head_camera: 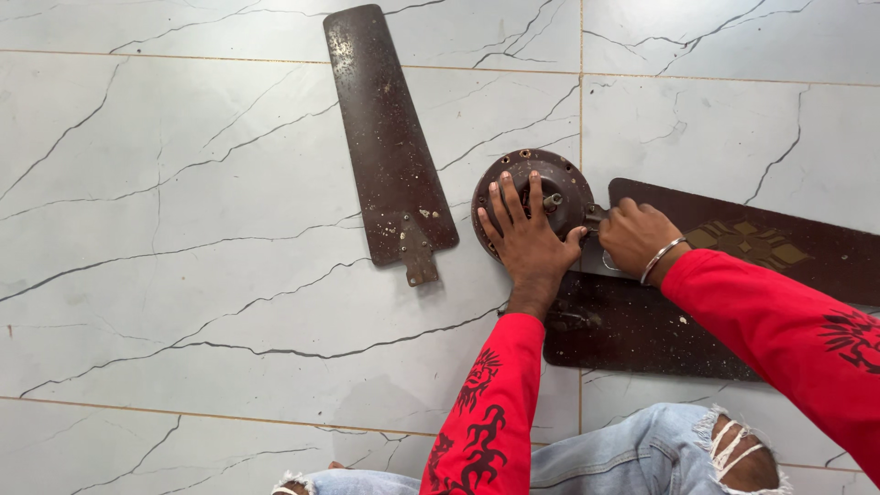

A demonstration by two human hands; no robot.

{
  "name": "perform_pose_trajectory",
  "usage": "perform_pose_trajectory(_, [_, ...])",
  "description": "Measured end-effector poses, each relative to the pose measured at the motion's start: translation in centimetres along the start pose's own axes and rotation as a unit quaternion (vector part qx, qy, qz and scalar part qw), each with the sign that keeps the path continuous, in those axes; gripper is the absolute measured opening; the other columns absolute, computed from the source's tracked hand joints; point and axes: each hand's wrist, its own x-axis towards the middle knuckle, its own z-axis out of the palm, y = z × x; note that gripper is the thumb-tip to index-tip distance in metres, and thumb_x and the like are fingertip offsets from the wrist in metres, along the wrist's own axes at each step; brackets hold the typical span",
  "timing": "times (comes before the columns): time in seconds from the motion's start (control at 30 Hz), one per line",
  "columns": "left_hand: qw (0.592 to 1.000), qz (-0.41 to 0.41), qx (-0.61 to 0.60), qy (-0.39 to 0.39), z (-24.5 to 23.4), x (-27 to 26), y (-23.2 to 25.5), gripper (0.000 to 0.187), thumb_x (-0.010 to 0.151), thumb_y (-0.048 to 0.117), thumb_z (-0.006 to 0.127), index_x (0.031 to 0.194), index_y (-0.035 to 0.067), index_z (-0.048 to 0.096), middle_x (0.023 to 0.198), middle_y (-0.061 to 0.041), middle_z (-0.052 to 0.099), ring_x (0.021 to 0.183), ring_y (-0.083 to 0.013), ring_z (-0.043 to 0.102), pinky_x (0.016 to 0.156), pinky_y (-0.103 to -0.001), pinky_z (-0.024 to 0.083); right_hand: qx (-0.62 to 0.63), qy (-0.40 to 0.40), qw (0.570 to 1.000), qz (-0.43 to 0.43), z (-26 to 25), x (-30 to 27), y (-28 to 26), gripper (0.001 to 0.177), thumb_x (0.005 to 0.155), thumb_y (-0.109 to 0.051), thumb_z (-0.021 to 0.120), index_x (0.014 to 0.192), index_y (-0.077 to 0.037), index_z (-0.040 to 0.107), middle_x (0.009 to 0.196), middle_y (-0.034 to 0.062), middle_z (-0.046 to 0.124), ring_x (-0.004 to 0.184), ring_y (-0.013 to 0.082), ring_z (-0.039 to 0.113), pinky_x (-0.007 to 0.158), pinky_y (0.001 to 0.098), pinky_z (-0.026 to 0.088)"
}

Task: The person sits on the floor and attaches three fan blades to the central motor housing using screws. They align each blade, insert screws, and tighten them by hand.

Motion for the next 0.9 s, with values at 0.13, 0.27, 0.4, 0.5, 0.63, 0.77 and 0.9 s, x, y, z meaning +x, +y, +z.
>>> perform_pose_trajectory(0.13, [1.000,0.002,0.000,-0.003,0.0,0.1,-0.1,0.117,0.066,0.060,0.084,0.159,0.022,0.024,0.166,-0.017,0.018,0.156,-0.0399,0.012,0.125,-0.063,0.008,0.070,-0.001,0.997,0.026,-0.6,0.1,-0.2,0.022,0.090,-0.019,0.060,0.098,-0.001,0.069,0.099,0.0151,0.073,0.098,0.0270,0.067,0.085,0.0398,0.060])
perform_pose_trajectory(0.27, [1.000,0.010,0.018,0.001,0.3,0.0,-0.1,0.116,0.067,0.060,0.084,0.159,0.022,0.024,0.166,-0.018,0.018,0.156,-0.0396,0.012,0.125,-0.063,0.008,0.231,-0.049,0.967,0.100,-0.8,0.5,-0.4,0.024,0.086,-0.014,0.059,0.104,-0.001,0.070,0.092,0.0195,0.075,0.089,0.0341,0.073,0.082,0.0440,0.061])
perform_pose_trajectory(0.4, [1.000,0.011,0.018,-0.011,0.4,0.2,-0.1,0.116,0.066,0.060,0.084,0.158,0.023,0.024,0.165,-0.017,0.018,0.156,-0.0396,0.011,0.125,-0.063,0.008,0.298,-0.054,0.946,0.115,0.0,1.0,0.0,0.025,0.090,-0.015,0.054,0.097,-0.001,0.074,0.088,0.0217,0.074,0.086,0.0403,0.073,0.084,0.0493,0.059])
perform_pose_trajectory(0.5, [1.000,0.011,0.015,-0.006,0.3,0.1,-0.2,0.117,0.066,0.061,0.084,0.158,0.022,0.023,0.166,-0.018,0.018,0.156,-0.0395,0.012,0.125,-0.063,0.008,0.360,-0.114,0.909,0.174,1.8,1.3,0.2,0.029,0.097,-0.017,0.049,0.099,-0.001,0.073,0.086,0.0254,0.074,0.085,0.0412,0.076,0.083,0.0495,0.060])
perform_pose_trajectory(0.63, [1.000,0.002,0.008,-0.004,0.3,0.0,-0.2,0.117,0.066,0.060,0.084,0.159,0.023,0.022,0.166,-0.018,0.018,0.156,-0.0403,0.011,0.125,-0.063,0.008,0.428,-0.040,0.880,0.202,5.1,2.1,-0.1,0.033,0.102,-0.026,0.049,0.096,-0.001,0.071,0.079,0.0176,0.067,0.074,0.0330,0.064,0.073,0.0440,0.053])
perform_pose_trajectory(0.77, [1.000,0.003,0.010,-0.001,0.1,0.1,-0.2,0.118,0.066,0.062,0.083,0.159,0.023,0.022,0.166,-0.019,0.017,0.156,-0.0403,0.011,0.125,-0.063,0.007,0.581,-0.018,0.786,0.210,6.1,2.2,0.1,0.036,0.105,-0.032,0.050,0.093,-0.003,0.067,0.070,0.0065,0.059,0.059,0.0212,0.051,0.059,0.0360,0.046])
perform_pose_trajectory(0.9, [1.000,0.008,0.015,-0.007,0.1,0.3,-0.3,0.118,0.066,0.063,0.082,0.159,0.024,0.022,0.166,-0.018,0.017,0.156,-0.0407,0.010,0.125,-0.063,0.006,0.816,0.040,0.477,0.324,4.7,-0.4,-1.3,0.040,0.108,-0.036,0.045,0.079,-0.011,0.055,0.062,-0.0054,0.041,0.051,0.0110,0.031,0.045,0.0293,0.029])
